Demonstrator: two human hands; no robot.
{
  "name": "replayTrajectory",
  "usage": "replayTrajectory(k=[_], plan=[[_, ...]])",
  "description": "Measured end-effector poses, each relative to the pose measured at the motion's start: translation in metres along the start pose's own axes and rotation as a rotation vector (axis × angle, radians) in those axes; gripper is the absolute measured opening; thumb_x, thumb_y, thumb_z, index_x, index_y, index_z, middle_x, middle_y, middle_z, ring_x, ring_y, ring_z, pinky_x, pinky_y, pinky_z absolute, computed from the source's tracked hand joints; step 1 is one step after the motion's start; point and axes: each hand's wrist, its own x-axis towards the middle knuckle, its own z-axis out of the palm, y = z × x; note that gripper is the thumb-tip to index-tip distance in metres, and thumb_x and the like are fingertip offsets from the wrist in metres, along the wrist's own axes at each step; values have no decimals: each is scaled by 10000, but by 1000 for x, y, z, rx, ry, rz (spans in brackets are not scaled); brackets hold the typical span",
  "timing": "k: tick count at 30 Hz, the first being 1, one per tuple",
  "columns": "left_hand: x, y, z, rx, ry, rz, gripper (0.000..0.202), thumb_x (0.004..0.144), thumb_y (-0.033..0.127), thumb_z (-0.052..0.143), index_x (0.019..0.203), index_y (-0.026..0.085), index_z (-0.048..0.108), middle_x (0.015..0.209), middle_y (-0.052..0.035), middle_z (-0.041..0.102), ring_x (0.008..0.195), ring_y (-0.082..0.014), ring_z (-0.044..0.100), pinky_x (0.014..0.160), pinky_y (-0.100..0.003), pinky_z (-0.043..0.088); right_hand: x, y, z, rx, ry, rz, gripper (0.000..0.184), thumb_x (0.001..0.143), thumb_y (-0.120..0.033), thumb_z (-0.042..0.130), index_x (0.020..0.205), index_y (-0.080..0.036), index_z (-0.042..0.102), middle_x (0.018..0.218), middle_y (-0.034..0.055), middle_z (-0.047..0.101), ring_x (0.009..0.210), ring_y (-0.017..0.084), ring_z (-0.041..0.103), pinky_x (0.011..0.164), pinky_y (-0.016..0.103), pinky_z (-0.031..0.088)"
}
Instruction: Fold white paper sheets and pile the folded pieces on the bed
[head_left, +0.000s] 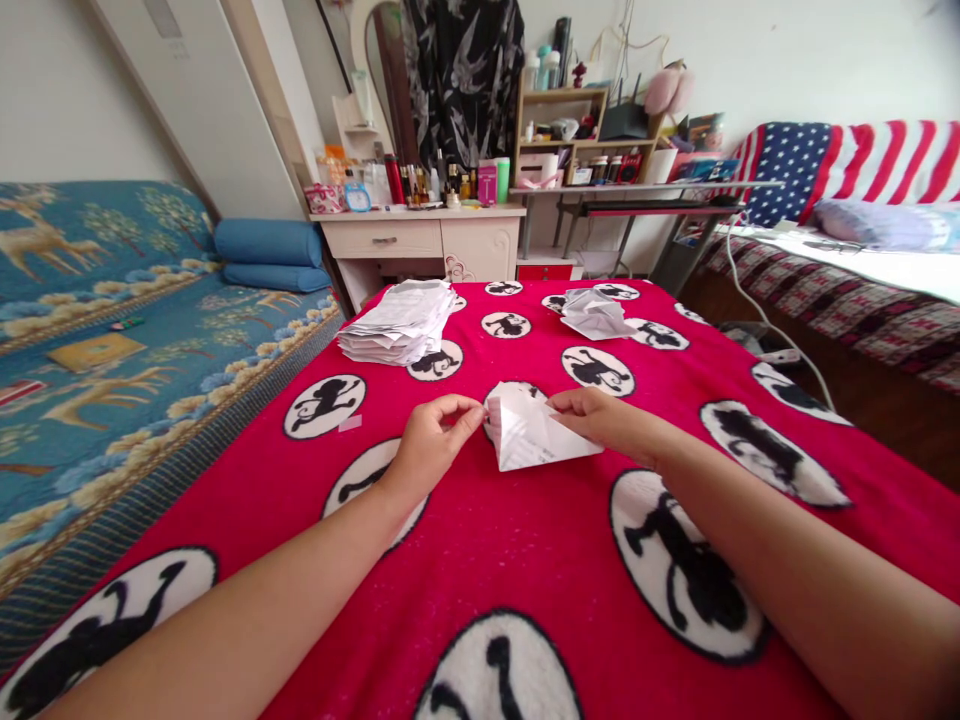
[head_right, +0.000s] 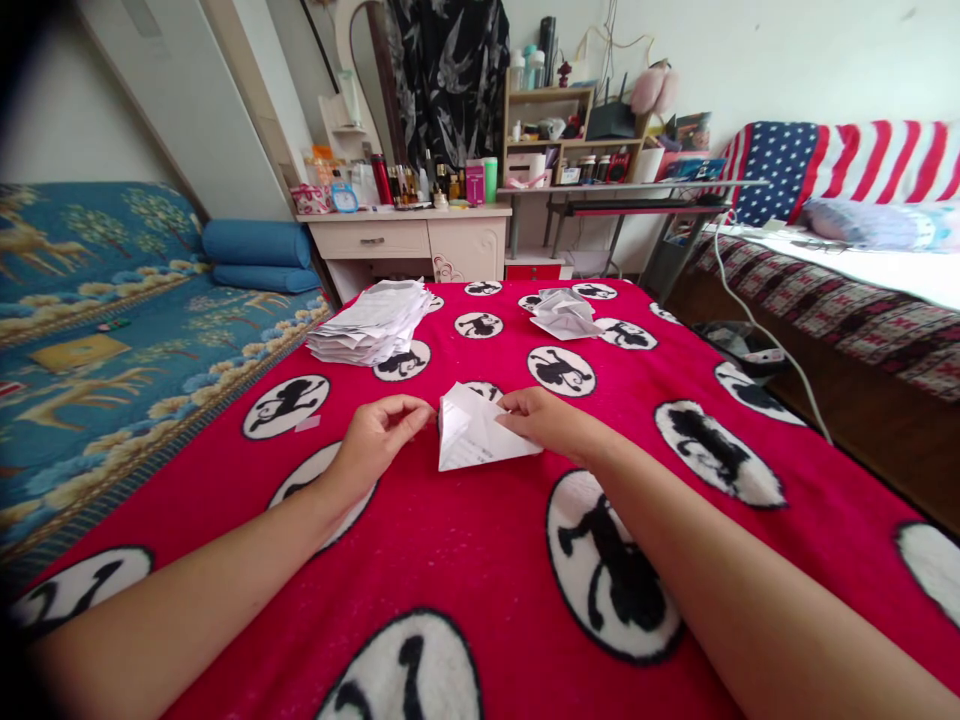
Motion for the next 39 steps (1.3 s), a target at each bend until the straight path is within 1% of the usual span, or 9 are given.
replayTrajectory(k=[4, 8, 12, 17, 20, 22, 27, 35, 39], plan=[[-6, 11, 3, 177, -243, 214, 266, 899, 341, 534, 895, 159, 728, 933, -70, 689, 891, -165, 618, 831, -284, 463, 4, 4, 2, -318, 80, -85, 282, 774, -385, 560, 835, -130, 666, 661, 9, 611, 573, 124, 498, 512, 236, 335], [-11, 14, 5, 356, -363, 355, 252, 860, 377, 600, 964, 189, 731, 975, -62, 673, 930, -180, 585, 863, -313, 449, 1, -5, 0, -494, 198, -101, 400, 860, -467, 447, 757, -142, 658, 635, 14, 580, 569, 122, 473, 519, 249, 314], [-11, 10, 7, 458, -368, 405, 252, 814, 385, 657, 973, 202, 725, 985, -51, 665, 920, -185, 571, 853, -324, 450, -10, -21, -8, -635, 252, -107, 363, 747, -520, 627, 824, -171, 687, 772, 32, 658, 681, 145, 549, 580, 250, 352], [-11, 9, 10, 495, -339, 380, 274, 780, 362, 697, 1001, 200, 707, 1000, -51, 668, 931, -199, 569, 856, -338, 457, -16, -27, 1, -786, 122, -24, 200, 693, -391, 697, 723, -199, 653, 674, -7, 638, 606, 123, 538, 541, 241, 323], [-11, 11, 10, 513, -342, 374, 342, 773, 341, 707, 1094, 222, 685, 1031, -51, 660, 946, -204, 563, 862, -345, 459, -12, -19, 12, -905, 263, 45, 203, 637, -355, 730, 733, -207, 630, 720, -4, 647, 639, 139, 550, 537, 243, 310], [-11, 11, 10, 526, -377, 402, 267, 804, 319, 676, 1061, 255, 708, 1030, -41, 649, 945, -194, 559, 861, -339, 454, -9, -14, 15, -934, 325, 33, 299, 609, -379, 751, 831, -215, 637, 808, 6, 661, 696, 157, 571, 563, 246, 330], [-11, 9, 10, 529, -402, 428, 190, 823, 321, 654, 986, 281, 742, 1017, -36, 635, 946, -186, 550, 850, -331, 449, -5, -8, 10, -920, 322, -66, 480, 615, -371, 751, 1063, -225, 659, 942, 39, 645, 819, 192, 592, 686, 279, 393], [-11, 8, 10, 525, -403, 419, 194, 824, 320, 653, 990, 276, 743, 1025, -35, 633, 944, -185, 544, 850, -333, 451, -6, -10, 14, -812, 352, -126, 428, 584, -278, 770, 991, -186, 674, 969, 54, 620, 860, 193, 580, 751, 284, 417], [-11, 7, 10, 536, -404, 432, 200, 824, 319, 652, 998, 275, 740, 1028, -39, 633, 946, -189, 544, 853, -337, 453, -6, -12, 17, -815, 352, -119, 350, 597, -224, 740, 938, -197, 668, 904, 24, 652, 778, 165, 584, 659, 254, 397]])
